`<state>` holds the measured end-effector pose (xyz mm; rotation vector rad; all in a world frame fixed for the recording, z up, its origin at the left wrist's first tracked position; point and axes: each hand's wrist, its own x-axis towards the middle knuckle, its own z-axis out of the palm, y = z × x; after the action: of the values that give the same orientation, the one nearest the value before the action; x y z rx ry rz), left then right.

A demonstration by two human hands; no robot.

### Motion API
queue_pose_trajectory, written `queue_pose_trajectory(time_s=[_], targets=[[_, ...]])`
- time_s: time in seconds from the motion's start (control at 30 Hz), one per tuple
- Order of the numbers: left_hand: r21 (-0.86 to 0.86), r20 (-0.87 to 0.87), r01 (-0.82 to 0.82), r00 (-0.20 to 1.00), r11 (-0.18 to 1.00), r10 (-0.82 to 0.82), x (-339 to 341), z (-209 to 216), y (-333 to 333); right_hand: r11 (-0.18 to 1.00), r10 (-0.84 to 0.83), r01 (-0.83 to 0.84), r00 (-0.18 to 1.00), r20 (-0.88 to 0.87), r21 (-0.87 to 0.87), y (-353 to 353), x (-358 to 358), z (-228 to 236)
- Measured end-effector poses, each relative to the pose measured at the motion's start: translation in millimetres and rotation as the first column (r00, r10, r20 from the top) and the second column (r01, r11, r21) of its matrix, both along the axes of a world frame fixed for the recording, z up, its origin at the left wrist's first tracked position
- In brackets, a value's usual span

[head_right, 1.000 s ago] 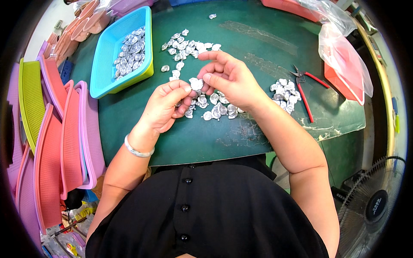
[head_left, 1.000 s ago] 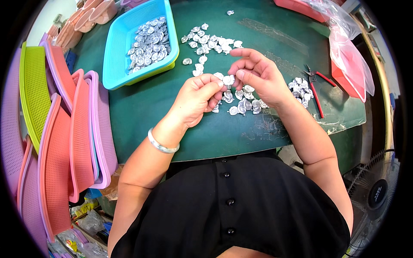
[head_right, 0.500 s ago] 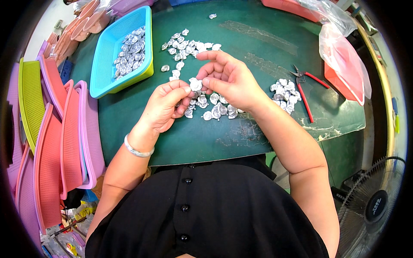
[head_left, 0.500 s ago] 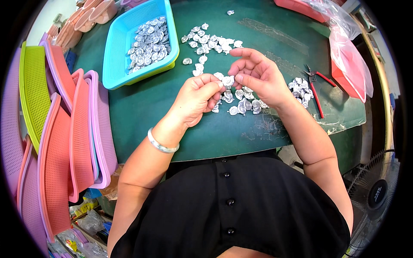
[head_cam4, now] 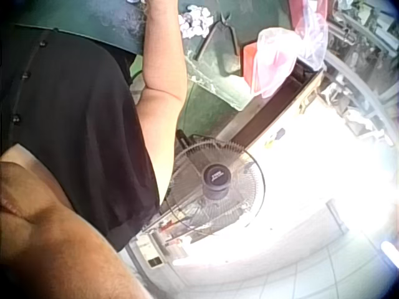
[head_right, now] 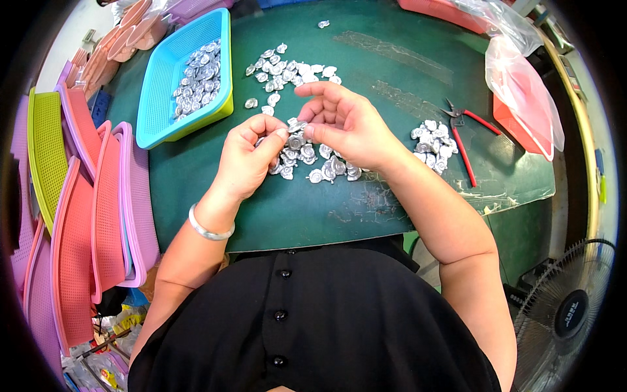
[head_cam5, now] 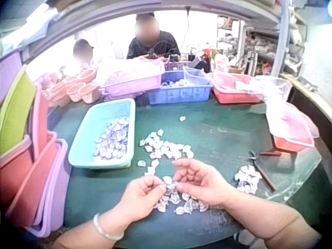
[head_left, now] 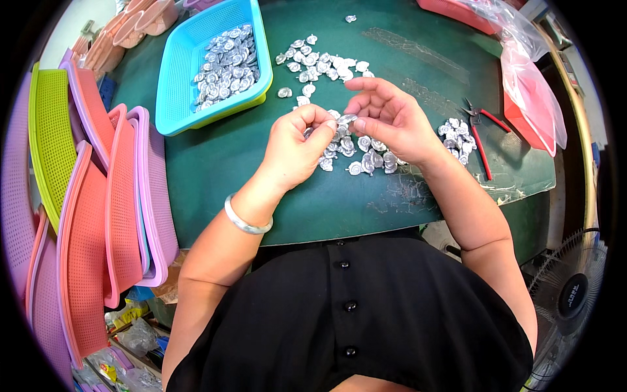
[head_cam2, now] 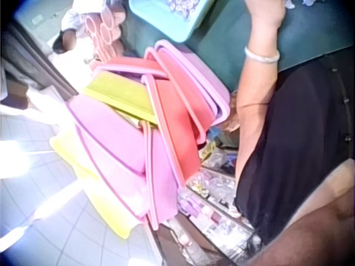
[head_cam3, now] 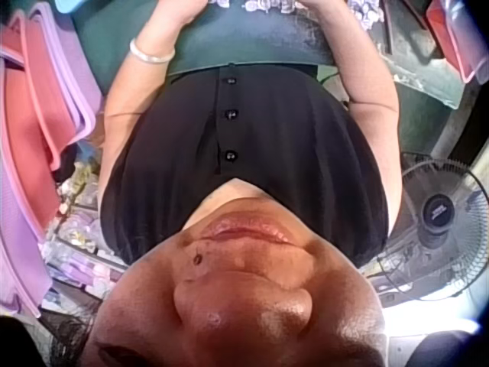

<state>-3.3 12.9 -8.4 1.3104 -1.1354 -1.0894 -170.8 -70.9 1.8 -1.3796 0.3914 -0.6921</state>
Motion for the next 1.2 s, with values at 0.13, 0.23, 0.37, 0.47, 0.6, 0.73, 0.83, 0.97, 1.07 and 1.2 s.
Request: queue_pose_trajectory(time_s=[0.13,0.23,0.37,0.47,0.6,0.73,0.83,0.97,1.07,1.2], targets=[[-0.098,0.126,-0.023,0.991,0.995,0.035,-0.8,1.0,0.7,0.999,0.000,0.001,1.000,0.004,-0.036,-1.0,-0.7,-1.4],[-0.154,0.126,-0.024,0.991,0.988,0.043,-1.1,-2.0,-0.1,0.997,-0.001,0.001,1.000,0.003,-0.078,-0.5,0.0,-2.4],[-0.016,-0.063,-0.001,0.998,1.000,0.000,-0.6,4.7,1.8,0.997,0.001,0.000,1.000,0.008,-0.082,0.0,0.6,-2.4],[0.075,-0.276,0.024,0.961,0.997,-0.002,-1.5,5.4,1.5,0.999,-0.012,0.011,1.000,0.022,0.032,-0.2,0.9,-1.2],[0.108,-0.377,0.045,0.926,0.993,-0.001,-3.8,7.0,1.8,0.996,-0.030,0.028,0.999,0.021,0.084,0.0,1.9,-0.7],[0.093,-0.395,0.059,0.918,0.994,-0.017,-4.3,8.5,1.6,0.998,-0.017,0.017,1.000,0.002,0.060,0.4,0.9,-1.1],[0.136,-0.552,0.034,0.833,0.990,0.047,4.0,3.6,-1.4,0.958,-0.111,0.072,0.986,-0.128,-0.277,-1.7,-0.6,-7.4],[0.194,-0.692,-0.006,0.707,0.981,0.141,8.6,7.1,-4.2,0.729,-0.253,-0.036,0.914,-0.317,-0.684,-1.6,-1.4,-6.2],[0.231,-0.680,-0.024,0.711,0.973,0.179,6.8,13.9,-4.5,0.691,-0.247,-0.063,0.915,-0.318,-0.720,0.2,2.5,-7.3],[0.200,-0.575,-0.004,0.809,0.980,0.120,14.5,4.1,-4.0,0.676,-0.274,-0.073,0.899,-0.342,-0.733,6.2,9.5,-8.3]])
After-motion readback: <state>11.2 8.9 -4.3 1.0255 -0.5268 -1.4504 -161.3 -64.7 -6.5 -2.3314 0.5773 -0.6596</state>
